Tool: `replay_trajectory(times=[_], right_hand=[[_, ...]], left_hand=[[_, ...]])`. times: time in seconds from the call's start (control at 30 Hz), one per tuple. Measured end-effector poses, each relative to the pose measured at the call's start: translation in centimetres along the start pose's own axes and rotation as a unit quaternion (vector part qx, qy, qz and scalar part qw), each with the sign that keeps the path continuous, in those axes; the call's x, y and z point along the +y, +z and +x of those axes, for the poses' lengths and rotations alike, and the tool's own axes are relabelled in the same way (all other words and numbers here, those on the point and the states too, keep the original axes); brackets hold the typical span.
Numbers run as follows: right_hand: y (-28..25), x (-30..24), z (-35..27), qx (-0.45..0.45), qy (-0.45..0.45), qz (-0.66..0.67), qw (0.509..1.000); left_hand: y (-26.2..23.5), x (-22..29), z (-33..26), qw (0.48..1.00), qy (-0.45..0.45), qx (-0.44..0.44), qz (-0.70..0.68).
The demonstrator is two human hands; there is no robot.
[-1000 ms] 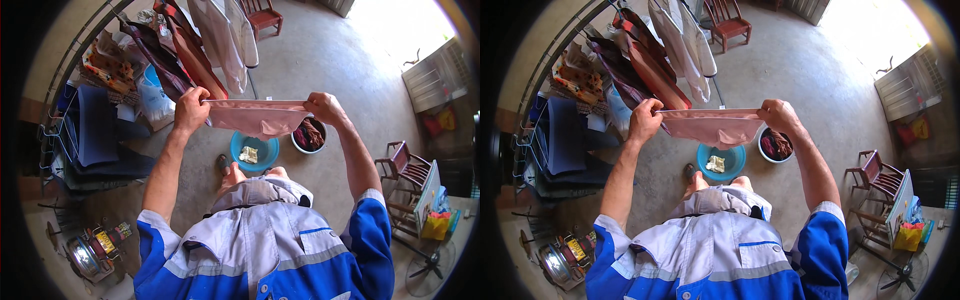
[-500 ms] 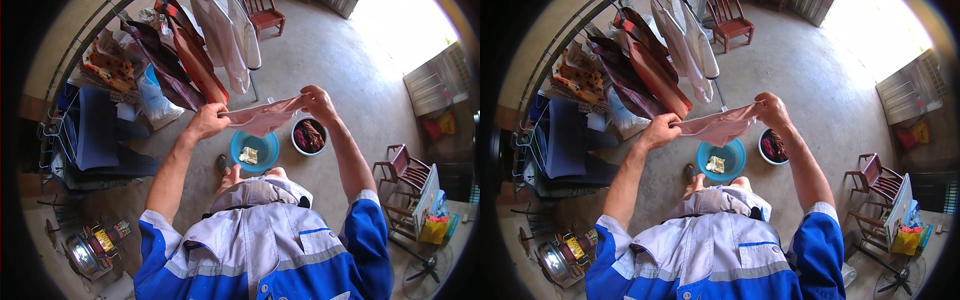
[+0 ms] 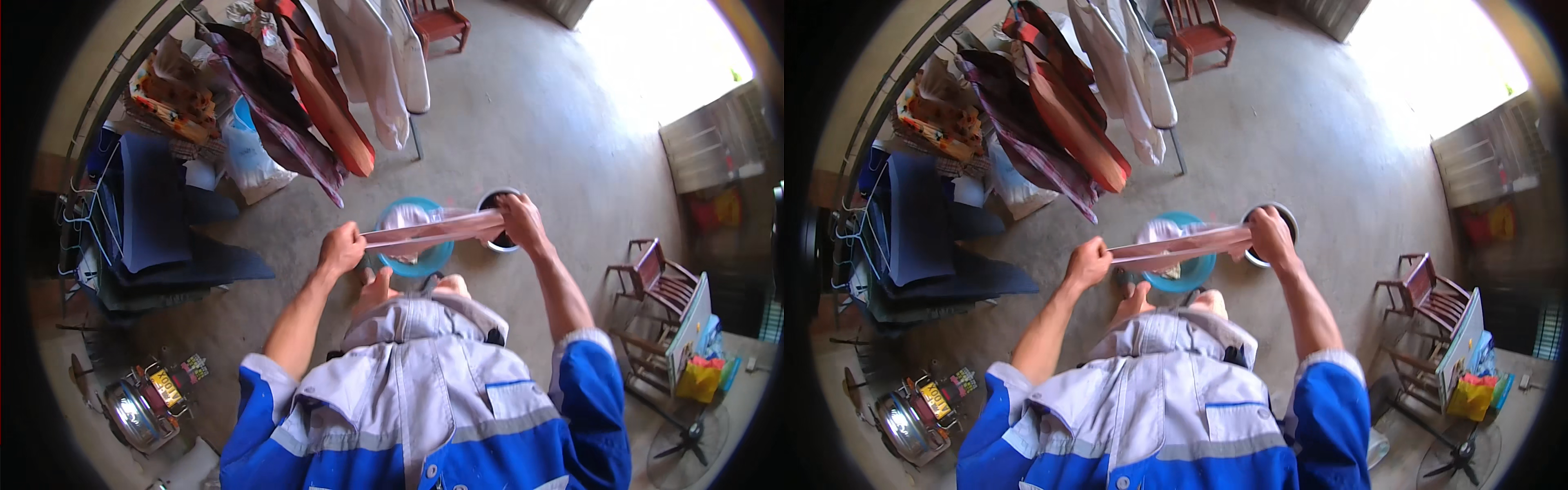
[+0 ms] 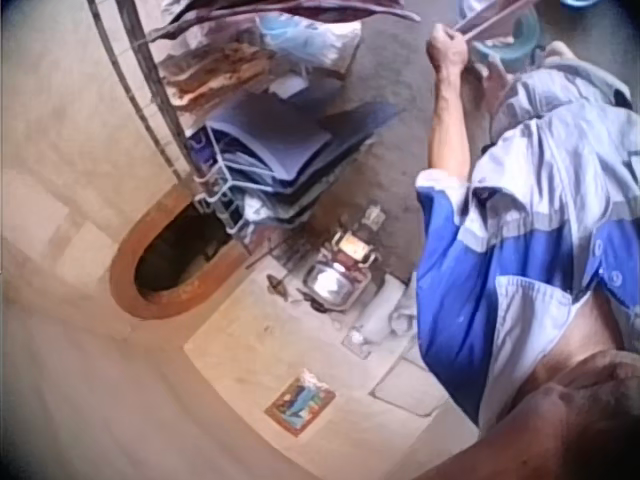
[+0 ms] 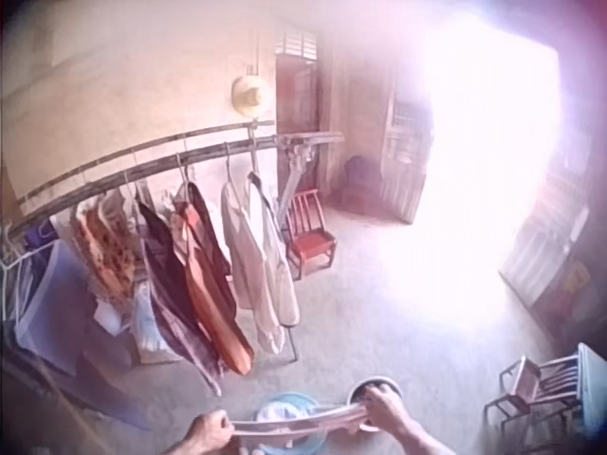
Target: The person takes items of clothing from a basin, places them onto hangers, and hangs the hangers on a metal drying rack.
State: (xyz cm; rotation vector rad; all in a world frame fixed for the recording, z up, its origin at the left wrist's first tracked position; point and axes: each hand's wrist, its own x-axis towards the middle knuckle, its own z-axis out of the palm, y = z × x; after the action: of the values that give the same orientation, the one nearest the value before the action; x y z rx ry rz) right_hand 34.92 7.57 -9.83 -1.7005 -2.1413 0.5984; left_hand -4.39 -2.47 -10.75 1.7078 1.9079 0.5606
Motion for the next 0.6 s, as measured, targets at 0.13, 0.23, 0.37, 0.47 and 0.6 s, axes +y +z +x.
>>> replay_trajectory(times=[0.13, 0.23, 0.37, 0.47, 0.6], right_hand=[[3.7, 2.1, -4.0, -0.163, -0.08, 0.035, 0.983], [1.4, 1.0, -3.5, -0.171, 0.003, 0.058, 0.984], [0.3, 0.4, -3.7, -0.297, -0.005, 0.023, 0.955], [-3.5, -1.1, 0.0, -0.154, -0.066, -0.053, 0.984], [-13.0, -10.7, 1.7, 0.137, -0.104, 0.014, 0.985]], left_hand=[[1.7, 0.3, -3.6, 0.998, -0.032, 0.009, -0.056], [1.1, -1.7, -4.6, 0.996, -0.06, -0.066, -0.032], [-1.0, 1.2, -3.0, 0.988, -0.024, -0.148, -0.037], [-3.2, 4.3, 0.5, 0.995, 0.055, -0.075, -0.033], [-11.5, 11.5, 3.6, 0.976, 0.147, 0.092, -0.131]])
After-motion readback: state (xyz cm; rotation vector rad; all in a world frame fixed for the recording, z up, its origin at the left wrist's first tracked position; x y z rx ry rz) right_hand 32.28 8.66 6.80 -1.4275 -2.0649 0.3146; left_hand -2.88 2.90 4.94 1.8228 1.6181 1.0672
